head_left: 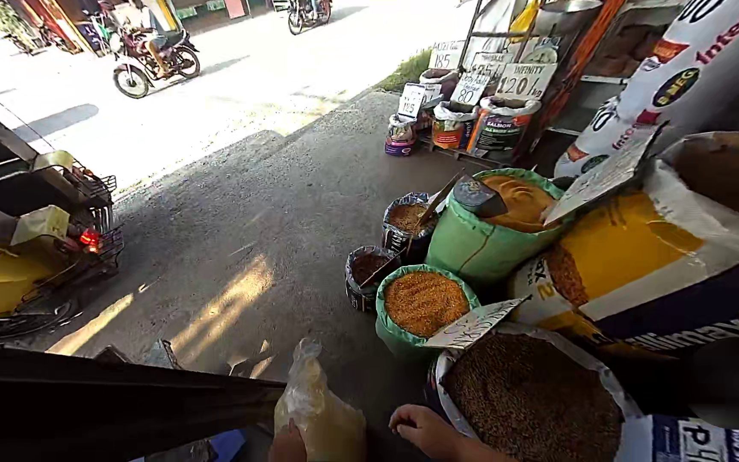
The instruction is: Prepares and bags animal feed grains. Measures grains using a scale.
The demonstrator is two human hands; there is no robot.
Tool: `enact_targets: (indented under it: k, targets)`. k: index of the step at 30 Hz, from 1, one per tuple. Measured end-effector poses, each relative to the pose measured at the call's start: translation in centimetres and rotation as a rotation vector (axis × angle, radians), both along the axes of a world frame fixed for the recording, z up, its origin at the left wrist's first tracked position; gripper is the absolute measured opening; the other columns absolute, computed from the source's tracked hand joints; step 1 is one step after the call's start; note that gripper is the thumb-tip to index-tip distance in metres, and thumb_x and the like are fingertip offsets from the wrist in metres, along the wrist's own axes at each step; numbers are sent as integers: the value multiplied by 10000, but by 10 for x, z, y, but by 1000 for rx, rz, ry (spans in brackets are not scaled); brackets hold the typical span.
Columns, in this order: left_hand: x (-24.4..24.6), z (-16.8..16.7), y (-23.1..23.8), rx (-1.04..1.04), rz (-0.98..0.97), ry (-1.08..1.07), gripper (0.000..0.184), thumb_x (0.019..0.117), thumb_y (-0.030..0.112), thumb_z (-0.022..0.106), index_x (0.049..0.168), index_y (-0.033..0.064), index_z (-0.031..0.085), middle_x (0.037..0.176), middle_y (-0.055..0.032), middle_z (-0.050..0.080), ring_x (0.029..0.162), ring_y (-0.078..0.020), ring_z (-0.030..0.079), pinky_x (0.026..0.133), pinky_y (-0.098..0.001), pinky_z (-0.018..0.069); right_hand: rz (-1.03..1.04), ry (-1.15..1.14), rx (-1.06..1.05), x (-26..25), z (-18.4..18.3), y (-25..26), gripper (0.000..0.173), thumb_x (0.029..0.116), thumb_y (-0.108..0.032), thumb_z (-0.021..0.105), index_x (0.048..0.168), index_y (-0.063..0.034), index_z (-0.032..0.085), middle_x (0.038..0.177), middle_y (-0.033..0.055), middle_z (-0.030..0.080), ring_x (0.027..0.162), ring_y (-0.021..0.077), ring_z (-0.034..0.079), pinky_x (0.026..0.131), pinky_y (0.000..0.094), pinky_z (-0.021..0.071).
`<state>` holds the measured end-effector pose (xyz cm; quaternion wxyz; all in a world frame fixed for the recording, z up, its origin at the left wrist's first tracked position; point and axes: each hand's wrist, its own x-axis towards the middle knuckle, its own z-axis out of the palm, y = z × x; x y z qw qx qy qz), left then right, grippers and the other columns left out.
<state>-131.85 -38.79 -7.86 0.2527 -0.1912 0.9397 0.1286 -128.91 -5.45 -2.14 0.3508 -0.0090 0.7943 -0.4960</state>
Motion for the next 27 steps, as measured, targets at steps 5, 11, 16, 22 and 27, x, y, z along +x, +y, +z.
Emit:
enact_targets:
  k: [5, 11, 16, 22, 27]
  targets:
    - [-121, 79, 31, 203, -11, 147, 547, 1131, 300, 320, 1063, -79, 707, 1084, -281, 711, 1115, -408, 680, 999, -579, 502, -99, 77, -82, -64, 14, -12, 279, 1034, -160, 518, 1194, -42, 713, 1155, 127, 709, 1036, 198, 677, 964, 398, 533]
    - [-221, 196, 35, 323, -3, 354, 473, 1117, 274, 383, 901, -53, 650, 780, -177, 614, 785, -308, 625, 775, -530, 498, -250, 140, -179, -145, 28, 17, 273, 1024, -113, 519, 1208, 8, 681, 1149, 135, 700, 975, 144, 672, 918, 339, 545]
    - [-288, 225, 53, 322, -126, 612, 452, 1085, 231, 424, 712, 19, 565, 612, -44, 488, 602, -178, 524, 622, -410, 459, -181, 288, -216, -265, 56, 23, 324, 1026, -187, 528, 1237, 17, 663, 1204, 173, 672, 993, 204, 673, 909, 394, 554]
    - [-391, 212, 50, 246, -274, 968, 457, 1047, 189, 483, 644, -18, 538, 611, -107, 529, 594, -231, 571, 586, -406, 489, -183, 1024, -163, -454, 125, -16, 301, 958, -163, 664, 1220, -23, 714, 1375, 212, 598, 1296, 365, 564, 1076, 526, 484]
    - [-507, 212, 28, 266, -366, 978, 445, 1048, 175, 473, 663, -32, 556, 627, -139, 554, 640, -288, 605, 629, -466, 500, -121, 1367, 203, -621, 179, -57, 683, 889, -343, 772, 1496, -147, 529, 1639, 138, 375, 1528, 391, 295, 1175, 683, 243]
